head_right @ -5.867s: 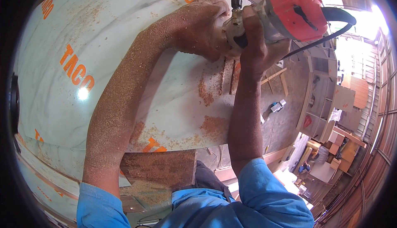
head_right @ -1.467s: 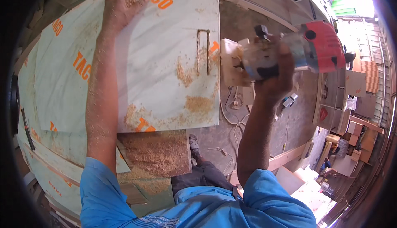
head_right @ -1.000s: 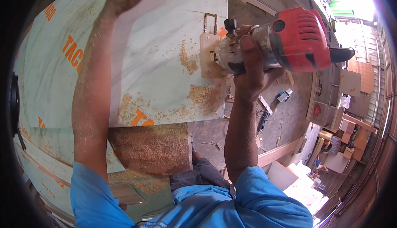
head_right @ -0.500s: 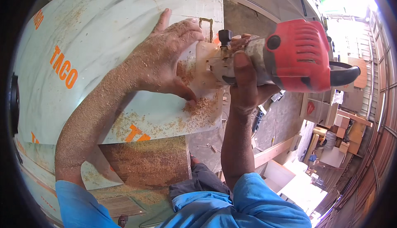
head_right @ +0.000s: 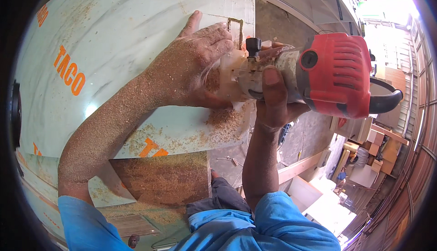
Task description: The person uses a handheld wood router to cut a rectangular opening in a wood panel covered with white protective film. They guide the tool through the material, inspect the router base while handling a metal hardware piece, and then perform additional routing on the panel.
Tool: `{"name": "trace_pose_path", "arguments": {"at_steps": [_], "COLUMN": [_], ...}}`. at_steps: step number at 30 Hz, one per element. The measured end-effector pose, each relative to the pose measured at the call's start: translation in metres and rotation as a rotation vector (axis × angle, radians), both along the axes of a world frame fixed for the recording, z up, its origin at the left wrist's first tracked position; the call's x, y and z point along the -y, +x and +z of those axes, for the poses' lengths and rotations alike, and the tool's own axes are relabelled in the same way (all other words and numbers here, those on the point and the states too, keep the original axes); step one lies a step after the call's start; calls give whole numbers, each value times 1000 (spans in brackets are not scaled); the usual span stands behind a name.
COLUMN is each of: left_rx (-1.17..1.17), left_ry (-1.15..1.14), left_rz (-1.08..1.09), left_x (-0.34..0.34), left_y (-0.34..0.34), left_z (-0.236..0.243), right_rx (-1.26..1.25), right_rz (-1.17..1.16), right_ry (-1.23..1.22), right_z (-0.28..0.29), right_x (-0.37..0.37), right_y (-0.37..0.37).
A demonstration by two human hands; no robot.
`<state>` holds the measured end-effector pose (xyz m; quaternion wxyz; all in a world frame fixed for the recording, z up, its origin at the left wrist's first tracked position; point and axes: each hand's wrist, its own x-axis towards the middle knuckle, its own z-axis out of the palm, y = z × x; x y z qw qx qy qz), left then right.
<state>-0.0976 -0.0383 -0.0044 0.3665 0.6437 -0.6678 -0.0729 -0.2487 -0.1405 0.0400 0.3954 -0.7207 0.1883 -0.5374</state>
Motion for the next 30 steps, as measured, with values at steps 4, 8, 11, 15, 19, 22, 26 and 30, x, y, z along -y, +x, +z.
{"name": "trace_pose_path", "arguments": {"at_steps": [4,8,11,15,19,22,26,30], "left_rx": [-51,-32,-25,-56,-55,-56,-47,-62], "left_ry": [46,-12,1,22,-13,23,30,97], "left_rz": [-30,-12,-15,-31,-13,-25,-33,-57], "left_x": [-1,2,1,0,1,1,1,1], "left_y": [2,0,0,1,0,1,2,4], "left_z": [4,0,0,0,-2,-2,-2,0], "right_rx": [21,17,17,8,31,-28,-25,-12], "right_rz": [-26,-12,-10,-2,9,18,31,36], "right_ry": [53,35,54,60,71,70,56,41], "right_z": [-2,-3,-3,-1,-2,-2,1,-2], "right_x": [-2,0,-3,-5,-6,-6,-10,-10], "right_y": [0,-1,1,5,6,4,9,10]}}
